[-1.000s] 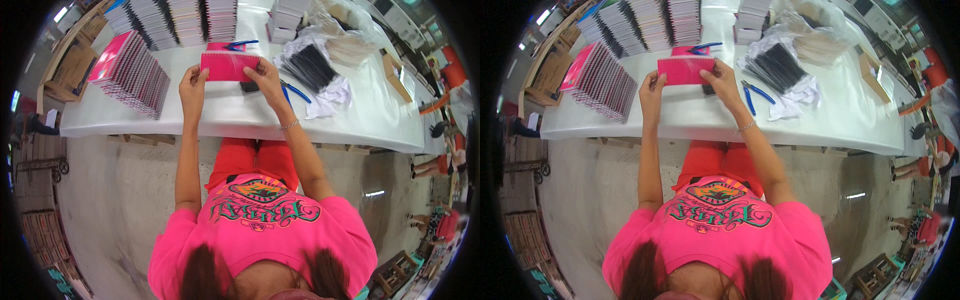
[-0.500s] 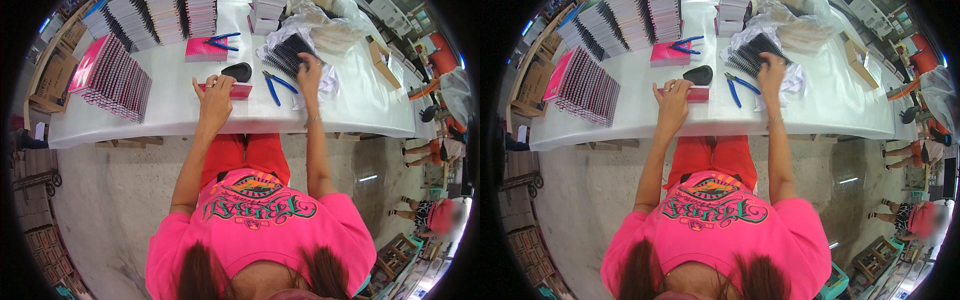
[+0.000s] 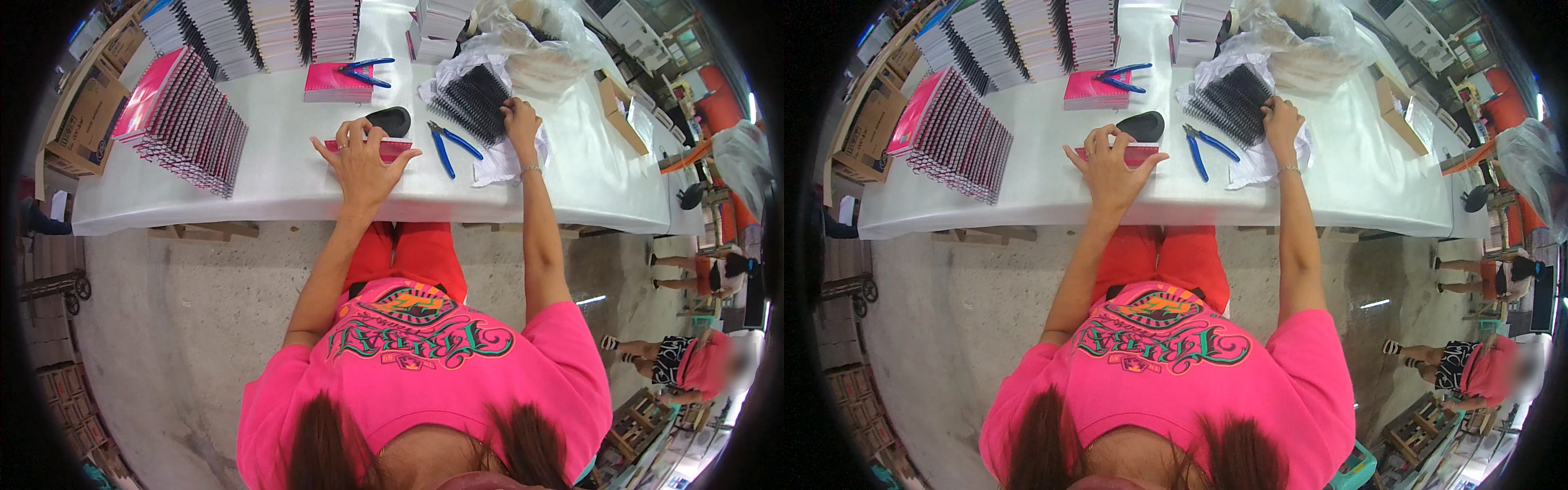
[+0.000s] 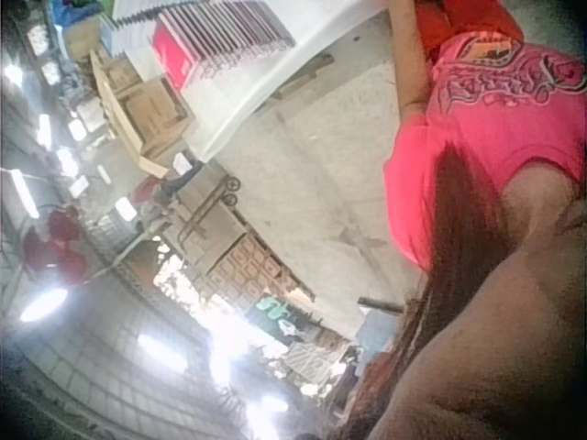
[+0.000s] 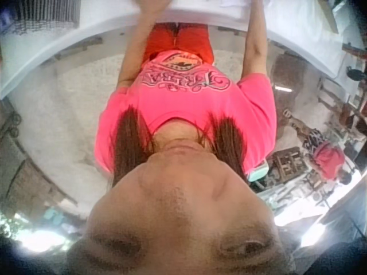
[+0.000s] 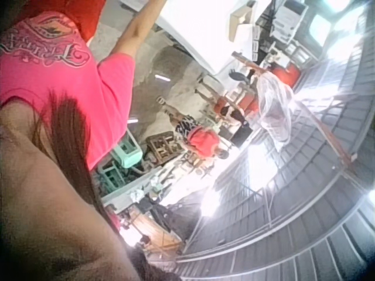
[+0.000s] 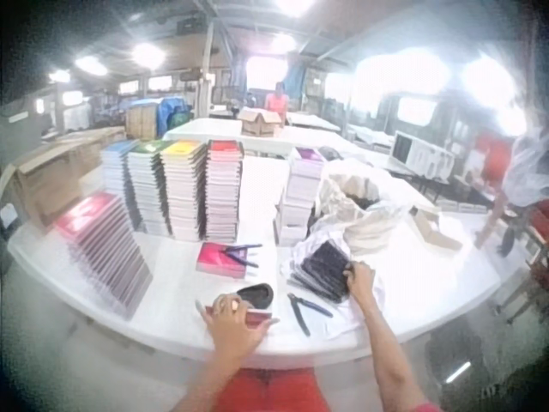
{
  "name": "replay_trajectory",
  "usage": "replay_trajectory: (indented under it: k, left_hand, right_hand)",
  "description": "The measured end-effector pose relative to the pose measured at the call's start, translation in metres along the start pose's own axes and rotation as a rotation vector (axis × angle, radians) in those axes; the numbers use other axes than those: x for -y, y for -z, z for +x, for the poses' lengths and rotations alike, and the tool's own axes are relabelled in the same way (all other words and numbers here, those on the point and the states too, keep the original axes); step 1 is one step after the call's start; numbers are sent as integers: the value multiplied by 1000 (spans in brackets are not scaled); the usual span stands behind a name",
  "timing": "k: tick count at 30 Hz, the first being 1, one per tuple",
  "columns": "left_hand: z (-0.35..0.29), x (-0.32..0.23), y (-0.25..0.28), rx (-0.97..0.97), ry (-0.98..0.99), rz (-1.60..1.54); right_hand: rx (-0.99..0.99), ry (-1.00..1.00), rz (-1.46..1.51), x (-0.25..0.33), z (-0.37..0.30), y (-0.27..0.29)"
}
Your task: The person inserts spiral bindings into pink notebook covers and secures them with pliers. They repeatedly pick up a notebook cover, insert a spiral, crimp it with pliers, and place the finished notebook onto a growing stack on the table.
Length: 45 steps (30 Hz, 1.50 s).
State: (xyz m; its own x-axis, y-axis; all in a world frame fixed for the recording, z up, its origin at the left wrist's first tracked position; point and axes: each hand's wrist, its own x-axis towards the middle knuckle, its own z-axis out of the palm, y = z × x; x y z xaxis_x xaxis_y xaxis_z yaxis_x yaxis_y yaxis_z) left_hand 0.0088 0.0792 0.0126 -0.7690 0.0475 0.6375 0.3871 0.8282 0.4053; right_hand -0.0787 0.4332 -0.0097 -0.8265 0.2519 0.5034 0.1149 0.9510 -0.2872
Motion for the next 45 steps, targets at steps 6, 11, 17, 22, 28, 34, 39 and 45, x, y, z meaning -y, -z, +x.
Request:
replay_trajectory:
  k: [6, 11, 17, 22, 28, 34, 39, 45]
  left_hand:
    - [-1, -3, -7, -29, 37, 23]
    - [-2, -1, -9, -32, 30, 31]
    - [-3, 2, -8, -51, 8, 59]
    - [-1, -1, -9, -35, 10, 41]
    - [-1, 0, -9, 8, 37, 30]
    - [1, 0, -9, 16, 37, 22]
    - [2, 3, -11, -6, 24, 26]
    - [2, 3, -7, 20, 19, 23]
  right_hand:
    - [-124, -246, 435, 16, -4, 34]
    - [40, -274, 1354, 52, -19, 83]
    - [300, -181, 1418, 107, -48, 106]
    - [500, 83, 925, 140, -77, 87]
    - [490, 176, 878, 163, -85, 75]
    - [443, 292, 825, 169, -86, 77]
    - [398, 196, 928, 176, -96, 71]
    - [432, 304, 763, 170, -95, 62]
